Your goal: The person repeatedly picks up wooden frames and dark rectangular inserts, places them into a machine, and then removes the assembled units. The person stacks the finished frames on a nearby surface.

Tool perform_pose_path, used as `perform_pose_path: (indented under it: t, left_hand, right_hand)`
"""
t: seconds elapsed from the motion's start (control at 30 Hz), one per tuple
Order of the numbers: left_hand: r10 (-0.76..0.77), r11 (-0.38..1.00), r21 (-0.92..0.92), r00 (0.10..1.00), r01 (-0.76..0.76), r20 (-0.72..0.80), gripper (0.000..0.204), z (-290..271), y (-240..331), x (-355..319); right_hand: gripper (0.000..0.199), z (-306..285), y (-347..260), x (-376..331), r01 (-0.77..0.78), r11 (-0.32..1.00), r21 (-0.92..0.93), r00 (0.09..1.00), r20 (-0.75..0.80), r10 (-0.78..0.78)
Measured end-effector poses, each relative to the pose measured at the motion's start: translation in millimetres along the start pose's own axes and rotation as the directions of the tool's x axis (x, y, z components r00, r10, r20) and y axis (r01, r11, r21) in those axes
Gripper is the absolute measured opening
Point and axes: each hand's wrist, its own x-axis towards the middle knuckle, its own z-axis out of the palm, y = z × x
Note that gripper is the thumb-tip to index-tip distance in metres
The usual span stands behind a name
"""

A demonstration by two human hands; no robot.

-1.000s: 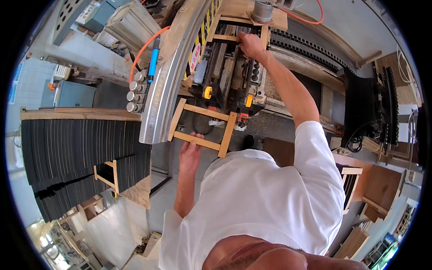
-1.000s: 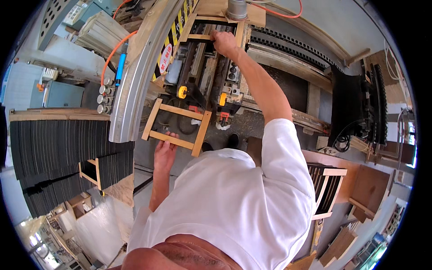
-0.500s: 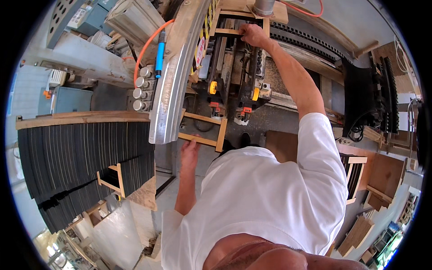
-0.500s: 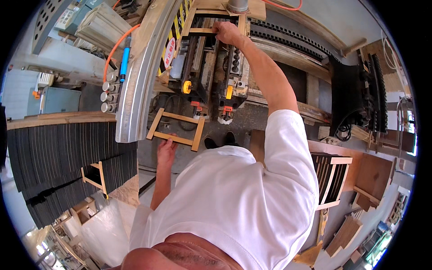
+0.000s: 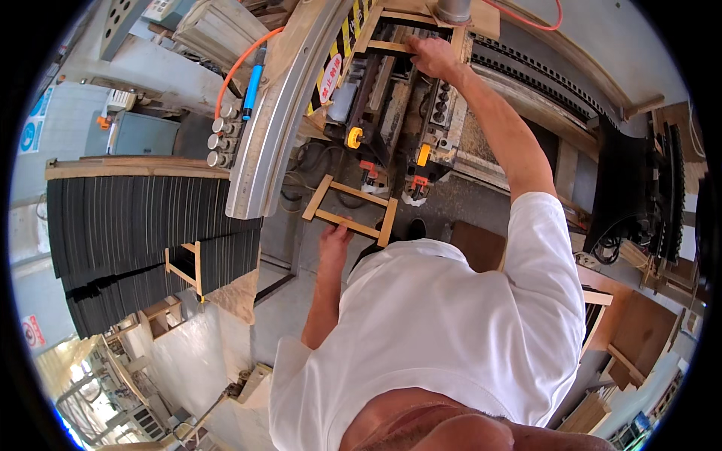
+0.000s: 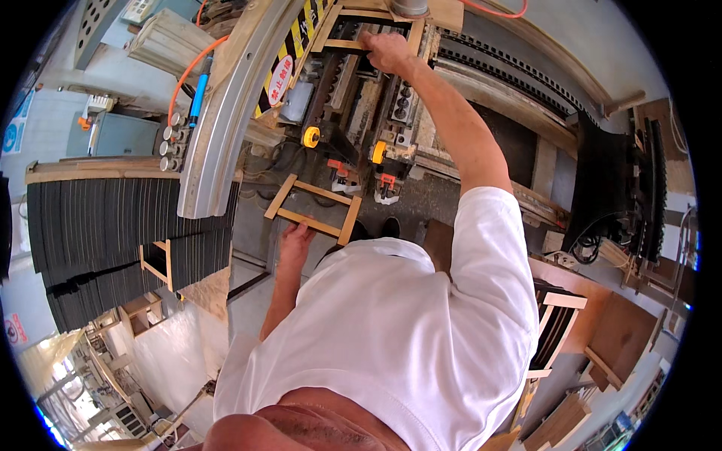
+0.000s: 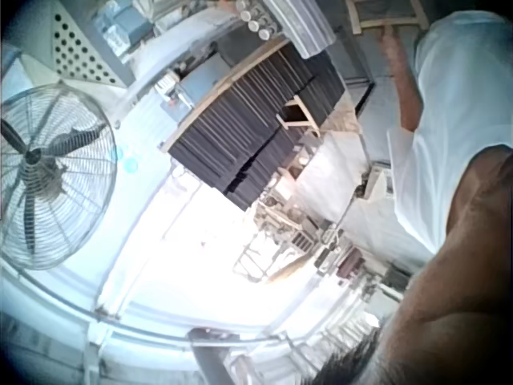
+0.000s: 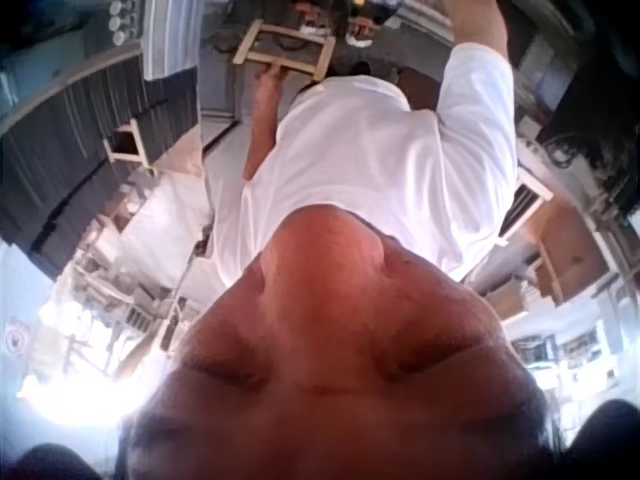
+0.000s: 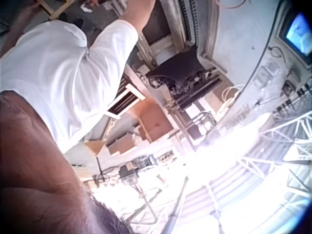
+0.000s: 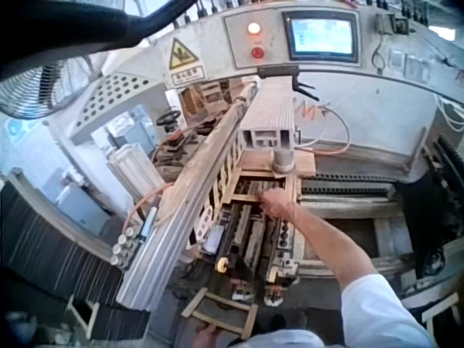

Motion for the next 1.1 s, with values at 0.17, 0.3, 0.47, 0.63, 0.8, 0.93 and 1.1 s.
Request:
perform_pose_path:
  t: [0.17,0.3,0.47,0.63,0.8,0.93,1.1]
  left_hand:
    - [0.01,1.0,-0.001,0.999,-0.01,-0.049,0.031,4.3,-7.6,-3.9]
    - [0.037,0.999,0.033,0.995,-0.034,-0.088,0.03,5.2,-7.3,-9.1]
    - [0.075,0.995,0.072,0.986,-0.065,-0.148,0.028,-4.6,-6.9,-18.9]
    - [0.173,0.978,0.152,0.968,-0.146,-0.181,0.032,-8.1,14.0,-42.8]
    - [0.314,0.937,0.22,0.928,-0.27,-0.201,0.031,-38.0,46.5,-90.7]
    - [0.469,0.882,0.141,0.862,-0.449,-0.191,0.027,-79.9,82.2,-146.0]
    - [0.59,0.801,0.085,0.757,-0.593,-0.282,0.028,-170.1,133.2,-212.2]
  right_hand:
    - [0.028,-4.4,-1.8,-4.7,0.006,1.0,-0.029,1.0,0.01,-0.006]
    - [0.029,-1.0,2.4,-4.4,0.037,0.999,-0.021,0.999,-0.024,-0.037]
    - [0.03,-2.6,-7.6,2.0,-0.011,1.0,-0.02,0.999,0.036,0.012]
    - [0.033,1.5,8.8,0.6,-0.044,0.998,0.046,0.999,0.01,0.044]
    - [0.034,1.7,4.2,4.3,-0.059,0.993,0.106,0.998,0.042,0.055]
    - [0.032,5.9,1.3,8.8,-0.068,0.997,0.049,0.996,0.057,0.065]
    - [0.026,3.0,13.7,4.6,0.007,0.999,-0.042,1.0,-0.011,-0.008]
